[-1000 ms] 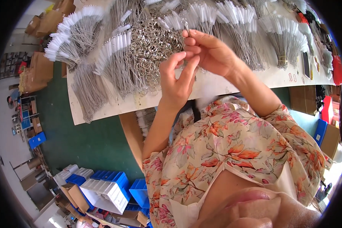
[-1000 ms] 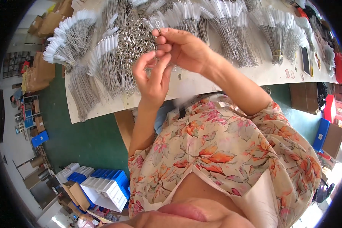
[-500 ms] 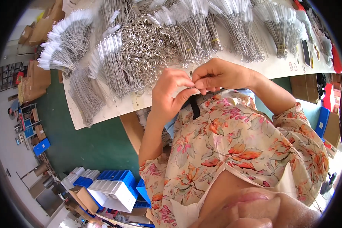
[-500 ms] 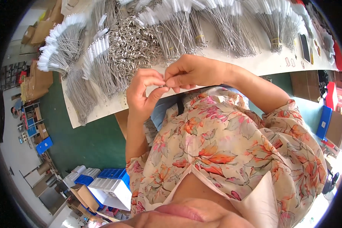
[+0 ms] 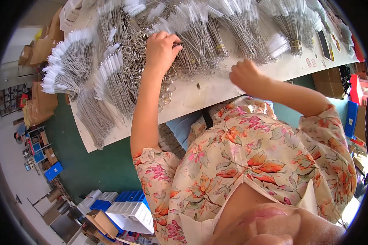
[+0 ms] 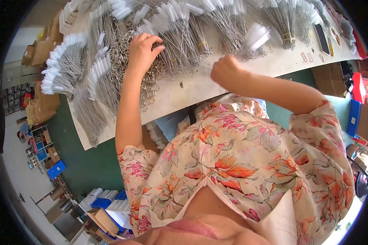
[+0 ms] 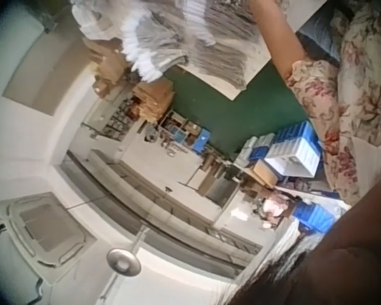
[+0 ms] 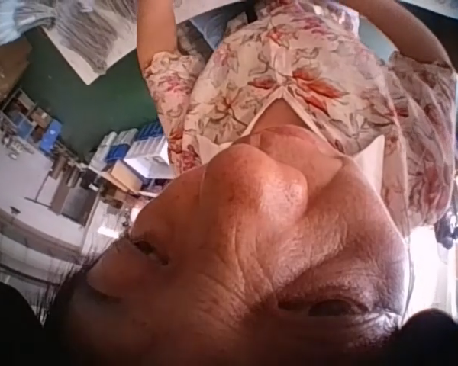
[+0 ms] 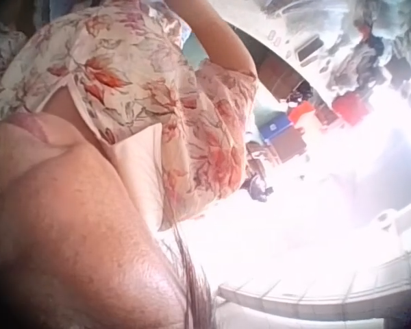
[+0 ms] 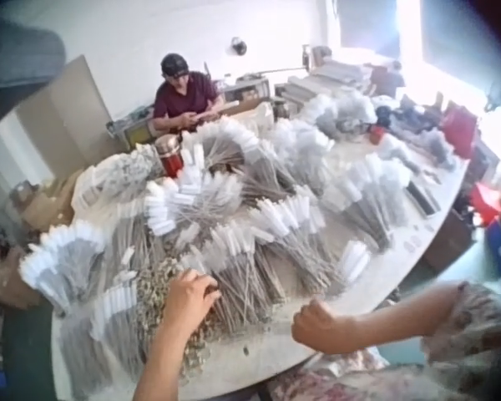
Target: Manually assembling metal ring components onto small white industrial cleaning brushes at a workshop table.
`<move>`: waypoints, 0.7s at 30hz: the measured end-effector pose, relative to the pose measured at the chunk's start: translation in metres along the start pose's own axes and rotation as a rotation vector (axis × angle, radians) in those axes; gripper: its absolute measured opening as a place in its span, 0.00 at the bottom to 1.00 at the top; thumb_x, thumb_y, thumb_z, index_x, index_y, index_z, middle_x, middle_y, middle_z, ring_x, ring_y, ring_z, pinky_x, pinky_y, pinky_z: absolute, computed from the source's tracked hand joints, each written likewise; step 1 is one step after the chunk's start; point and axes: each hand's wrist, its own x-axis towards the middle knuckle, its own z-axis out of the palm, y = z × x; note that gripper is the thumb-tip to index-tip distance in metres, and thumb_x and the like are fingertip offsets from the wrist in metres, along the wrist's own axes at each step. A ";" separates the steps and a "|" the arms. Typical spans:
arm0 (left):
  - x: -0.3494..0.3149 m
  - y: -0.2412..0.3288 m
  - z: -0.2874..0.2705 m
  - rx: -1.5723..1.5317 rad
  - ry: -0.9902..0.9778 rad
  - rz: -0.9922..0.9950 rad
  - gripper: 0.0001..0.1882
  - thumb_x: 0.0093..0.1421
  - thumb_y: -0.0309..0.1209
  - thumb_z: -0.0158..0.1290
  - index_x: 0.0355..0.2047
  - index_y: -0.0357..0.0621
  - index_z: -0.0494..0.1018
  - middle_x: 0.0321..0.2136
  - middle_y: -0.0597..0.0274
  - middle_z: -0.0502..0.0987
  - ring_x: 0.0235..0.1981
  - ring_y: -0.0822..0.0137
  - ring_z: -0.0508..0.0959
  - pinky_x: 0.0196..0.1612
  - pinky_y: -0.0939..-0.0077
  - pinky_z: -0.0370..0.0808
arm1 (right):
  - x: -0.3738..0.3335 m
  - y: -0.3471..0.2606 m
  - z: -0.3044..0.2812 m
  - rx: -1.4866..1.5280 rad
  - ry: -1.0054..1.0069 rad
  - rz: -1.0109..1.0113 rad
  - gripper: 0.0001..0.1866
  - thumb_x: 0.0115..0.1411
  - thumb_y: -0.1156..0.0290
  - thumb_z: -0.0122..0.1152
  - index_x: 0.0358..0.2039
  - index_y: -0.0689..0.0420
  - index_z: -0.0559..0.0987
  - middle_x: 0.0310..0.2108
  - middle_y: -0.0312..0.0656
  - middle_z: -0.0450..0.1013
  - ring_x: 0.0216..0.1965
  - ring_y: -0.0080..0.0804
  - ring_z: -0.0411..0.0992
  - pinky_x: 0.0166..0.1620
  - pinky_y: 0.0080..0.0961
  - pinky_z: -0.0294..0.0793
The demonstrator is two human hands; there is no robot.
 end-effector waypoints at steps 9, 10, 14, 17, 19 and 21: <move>-0.001 0.012 -0.006 0.052 0.285 -0.023 0.05 0.50 0.28 0.57 0.24 0.42 0.73 0.25 0.60 0.72 0.30 0.62 0.70 0.36 0.68 0.68 | 0.025 -0.009 -0.038 1.038 0.442 0.125 0.06 0.53 0.68 0.59 0.26 0.56 0.78 0.25 0.38 0.72 0.28 0.36 0.73 0.29 0.30 0.70; -0.008 0.017 -0.013 -0.115 0.466 -0.078 0.05 0.52 0.28 0.56 0.25 0.41 0.73 0.26 0.61 0.72 0.28 0.64 0.69 0.34 0.71 0.68 | 0.025 -0.003 -0.047 1.252 0.661 0.100 0.05 0.53 0.69 0.59 0.28 0.57 0.78 0.25 0.39 0.73 0.27 0.33 0.73 0.29 0.28 0.70; -0.042 0.076 -0.054 -1.376 0.538 -0.449 0.06 0.60 0.29 0.50 0.31 0.39 0.69 0.27 0.63 0.72 0.26 0.74 0.69 0.29 0.79 0.68 | 0.022 0.016 -0.090 1.606 0.578 0.131 0.06 0.57 0.71 0.58 0.30 0.61 0.78 0.31 0.37 0.72 0.24 0.19 0.65 0.27 0.18 0.66; -0.051 0.098 -0.057 -1.630 0.588 -0.374 0.07 0.62 0.30 0.48 0.34 0.37 0.68 0.28 0.63 0.71 0.27 0.77 0.68 0.29 0.80 0.68 | 0.030 0.010 -0.102 1.700 0.749 0.031 0.07 0.57 0.70 0.59 0.30 0.61 0.78 0.37 0.36 0.71 0.25 0.17 0.65 0.27 0.16 0.66; -0.053 0.108 -0.056 -1.649 0.638 -0.409 0.07 0.62 0.29 0.47 0.34 0.37 0.68 0.28 0.63 0.71 0.27 0.77 0.68 0.30 0.81 0.68 | 0.036 0.000 -0.109 1.700 0.775 -0.026 0.07 0.56 0.70 0.59 0.30 0.61 0.78 0.37 0.37 0.71 0.26 0.19 0.67 0.29 0.17 0.68; -0.055 0.115 -0.053 -1.672 0.733 -0.490 0.06 0.63 0.27 0.47 0.36 0.36 0.68 0.29 0.63 0.72 0.28 0.78 0.68 0.31 0.84 0.67 | 0.042 -0.008 -0.110 1.558 0.894 -0.106 0.06 0.53 0.72 0.61 0.30 0.62 0.78 0.35 0.41 0.72 0.30 0.27 0.72 0.32 0.19 0.72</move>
